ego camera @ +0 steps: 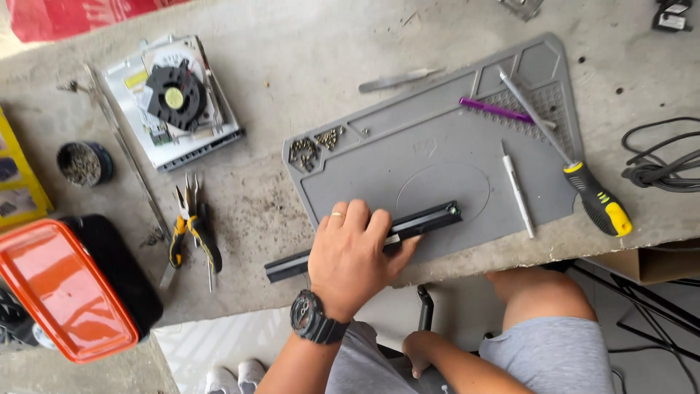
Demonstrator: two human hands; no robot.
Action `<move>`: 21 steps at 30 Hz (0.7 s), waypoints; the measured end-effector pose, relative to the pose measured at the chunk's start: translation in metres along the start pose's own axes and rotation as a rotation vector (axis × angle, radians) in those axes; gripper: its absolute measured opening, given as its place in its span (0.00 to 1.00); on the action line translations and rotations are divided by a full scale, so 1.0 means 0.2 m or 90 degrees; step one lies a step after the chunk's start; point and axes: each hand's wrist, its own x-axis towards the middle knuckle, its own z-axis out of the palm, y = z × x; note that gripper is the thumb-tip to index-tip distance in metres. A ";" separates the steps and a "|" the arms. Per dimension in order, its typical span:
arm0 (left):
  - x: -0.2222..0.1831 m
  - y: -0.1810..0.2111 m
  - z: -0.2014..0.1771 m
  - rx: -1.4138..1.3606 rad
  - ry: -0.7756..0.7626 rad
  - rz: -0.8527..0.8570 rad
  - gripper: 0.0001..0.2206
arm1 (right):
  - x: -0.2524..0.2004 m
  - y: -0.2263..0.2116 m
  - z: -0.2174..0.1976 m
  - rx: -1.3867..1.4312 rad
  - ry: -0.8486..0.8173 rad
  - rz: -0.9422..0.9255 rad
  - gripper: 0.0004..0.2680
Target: Disassembling a laptop battery casing using a screwdriver and pliers to access internal cells.
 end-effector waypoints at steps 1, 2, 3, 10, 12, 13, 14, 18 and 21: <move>0.00 0.00 0.00 0.002 0.003 0.006 0.27 | 0.03 0.02 -0.02 0.001 0.007 0.000 0.25; 0.00 0.00 -0.01 0.000 -0.007 -0.002 0.27 | 0.06 0.04 -0.05 -0.034 0.021 0.001 0.25; 0.00 0.00 0.00 -0.006 -0.016 -0.012 0.28 | 0.07 0.08 -0.07 -0.069 0.033 0.006 0.25; 0.03 0.01 0.00 0.000 -0.001 -0.005 0.28 | 0.02 0.20 -0.51 -0.161 0.033 0.002 0.31; 0.00 0.01 0.02 0.017 0.007 -0.010 0.29 | -0.03 0.18 -0.53 -0.146 0.075 -0.003 0.31; 0.00 0.02 0.01 0.014 0.007 -0.005 0.29 | -0.09 0.17 -0.51 -0.134 0.096 -0.004 0.30; 0.00 0.02 0.01 0.030 0.024 -0.006 0.29 | -0.15 0.15 -0.48 -0.122 0.117 -0.005 0.30; -0.02 0.02 0.05 0.051 0.035 -0.008 0.29 | -0.34 0.10 -0.40 -0.078 0.205 -0.011 0.29; -0.01 0.03 0.04 0.063 0.037 0.000 0.30 | -0.40 0.10 -0.31 -0.045 0.271 -0.017 0.29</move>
